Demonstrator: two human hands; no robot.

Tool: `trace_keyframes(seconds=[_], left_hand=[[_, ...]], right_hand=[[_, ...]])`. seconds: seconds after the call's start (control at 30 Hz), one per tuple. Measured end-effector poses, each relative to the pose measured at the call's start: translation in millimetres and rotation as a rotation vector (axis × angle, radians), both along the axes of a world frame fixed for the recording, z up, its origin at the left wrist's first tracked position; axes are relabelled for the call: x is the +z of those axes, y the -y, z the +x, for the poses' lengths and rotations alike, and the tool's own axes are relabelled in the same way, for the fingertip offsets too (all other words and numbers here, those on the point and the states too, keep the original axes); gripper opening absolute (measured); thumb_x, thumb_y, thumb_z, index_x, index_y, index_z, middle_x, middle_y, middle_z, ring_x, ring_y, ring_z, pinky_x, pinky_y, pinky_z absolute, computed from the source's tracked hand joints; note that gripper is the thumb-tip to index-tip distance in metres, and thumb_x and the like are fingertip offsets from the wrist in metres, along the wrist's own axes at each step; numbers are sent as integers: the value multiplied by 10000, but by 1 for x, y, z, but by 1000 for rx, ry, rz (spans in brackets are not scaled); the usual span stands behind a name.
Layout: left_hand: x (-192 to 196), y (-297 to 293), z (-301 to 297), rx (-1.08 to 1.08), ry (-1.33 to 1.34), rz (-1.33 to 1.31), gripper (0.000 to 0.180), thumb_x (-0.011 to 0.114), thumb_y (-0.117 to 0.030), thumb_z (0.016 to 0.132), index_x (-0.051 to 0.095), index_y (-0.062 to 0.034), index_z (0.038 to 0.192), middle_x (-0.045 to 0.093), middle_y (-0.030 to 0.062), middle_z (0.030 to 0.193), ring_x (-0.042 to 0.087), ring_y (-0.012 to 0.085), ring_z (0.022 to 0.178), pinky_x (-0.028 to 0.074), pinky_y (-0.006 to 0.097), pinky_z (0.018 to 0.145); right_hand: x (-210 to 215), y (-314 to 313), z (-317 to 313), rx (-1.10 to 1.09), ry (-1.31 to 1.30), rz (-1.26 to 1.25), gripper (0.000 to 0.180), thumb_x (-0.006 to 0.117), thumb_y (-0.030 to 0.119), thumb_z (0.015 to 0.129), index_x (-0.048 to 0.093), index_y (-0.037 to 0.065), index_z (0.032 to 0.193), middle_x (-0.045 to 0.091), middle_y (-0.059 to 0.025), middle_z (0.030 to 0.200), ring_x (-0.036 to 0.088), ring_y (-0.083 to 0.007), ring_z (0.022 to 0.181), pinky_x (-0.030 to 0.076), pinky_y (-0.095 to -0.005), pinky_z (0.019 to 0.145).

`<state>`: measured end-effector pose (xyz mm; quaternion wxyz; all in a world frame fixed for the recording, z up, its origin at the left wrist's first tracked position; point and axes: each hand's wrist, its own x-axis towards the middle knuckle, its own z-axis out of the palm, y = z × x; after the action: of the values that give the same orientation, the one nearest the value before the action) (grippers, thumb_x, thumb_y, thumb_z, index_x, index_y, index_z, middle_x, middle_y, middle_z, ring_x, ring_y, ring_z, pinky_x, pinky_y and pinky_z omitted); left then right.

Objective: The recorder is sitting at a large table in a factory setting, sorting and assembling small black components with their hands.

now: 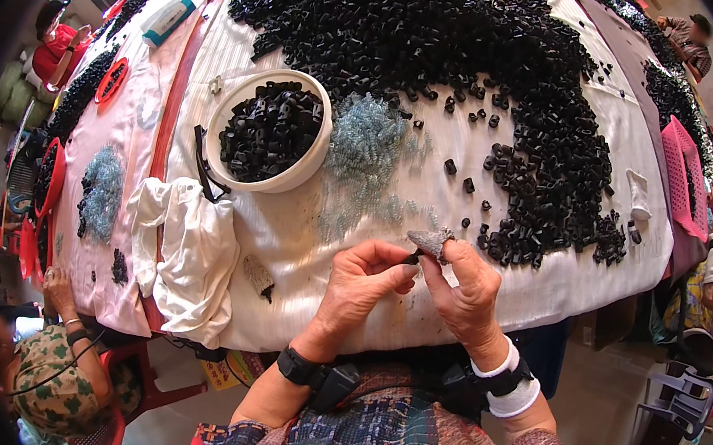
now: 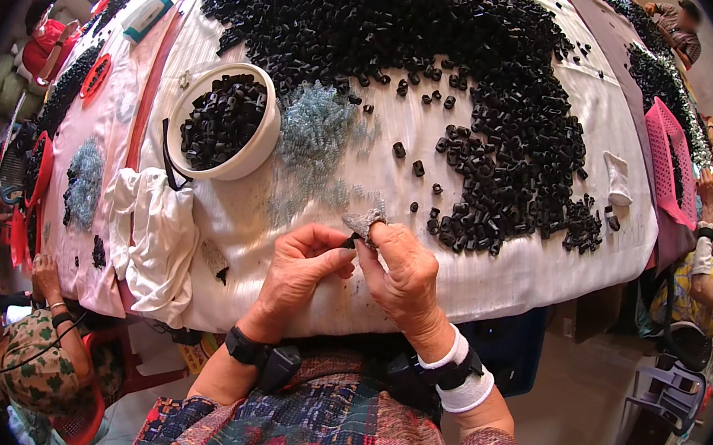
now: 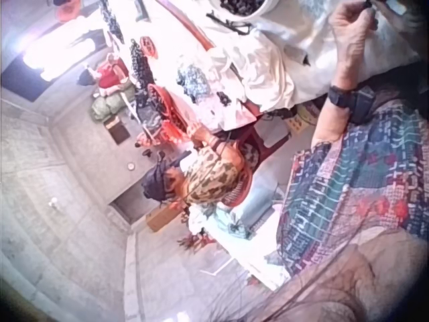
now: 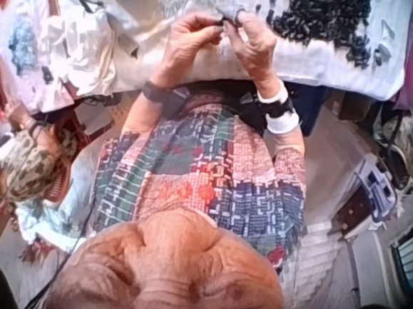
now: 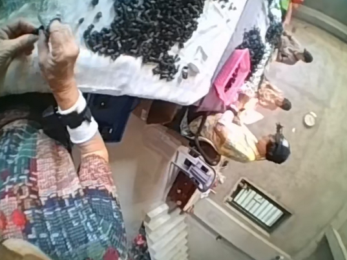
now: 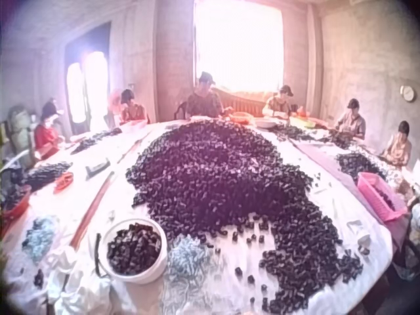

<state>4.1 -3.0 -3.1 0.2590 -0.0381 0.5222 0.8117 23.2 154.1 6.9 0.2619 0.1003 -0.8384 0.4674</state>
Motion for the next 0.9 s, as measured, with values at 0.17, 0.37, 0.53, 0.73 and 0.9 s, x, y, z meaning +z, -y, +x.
trace_keyframes(seconds=[0.17, 0.37, 0.53, 0.73, 0.9], left_hand=[[-2, -2, 2, 2, -23, -19, 189, 692, -48, 814, 623, 7, 981, 666, 59, 843, 627, 97, 733, 519, 220, 677], [-1, -3, -2, -35, -22, -48, 176, 677, -20, 815, 624, 9, 981, 661, 62, 846, 628, 110, 720, 524, 241, 680], [2, 2, -2, -26, -23, -11, 167, 697, -39, 808, 629, 8, 953, 663, 52, 825, 610, 86, 698, 513, 218, 638], [-5, -4, 1, -54, -24, 47, 153, 689, -34, 811, 615, 15, 936, 648, 44, 790, 605, 90, 676, 516, 227, 617], [-8, -4, 2, -52, -12, 38, 144, 678, -38, 820, 613, 23, 933, 647, 48, 789, 608, 97, 677, 518, 231, 613]], right_hand=[[7, 0, 4, -14, 5, 57, 246, 679, -86, 681, 599, 3, 895, 590, -130, 753, 586, -281, 657, 477, -343, 579], [4, -6, 3, -2, 34, 65, 239, 678, -86, 689, 595, -3, 897, 597, -131, 756, 602, -265, 656, 486, -323, 585], [6, -1, 3, 16, 76, -40, 246, 676, -90, 685, 585, 1, 895, 587, -134, 739, 592, -277, 638, 479, -327, 577], [7, -1, 9, -39, 71, 107, 237, 663, -111, 675, 572, 5, 861, 570, -139, 739, 563, -307, 660, 460, -364, 593], [7, 0, 12, -26, 119, 79, 235, 659, -110, 689, 592, 3, 883, 579, -140, 739, 580, -297, 658, 465, -344, 593]])
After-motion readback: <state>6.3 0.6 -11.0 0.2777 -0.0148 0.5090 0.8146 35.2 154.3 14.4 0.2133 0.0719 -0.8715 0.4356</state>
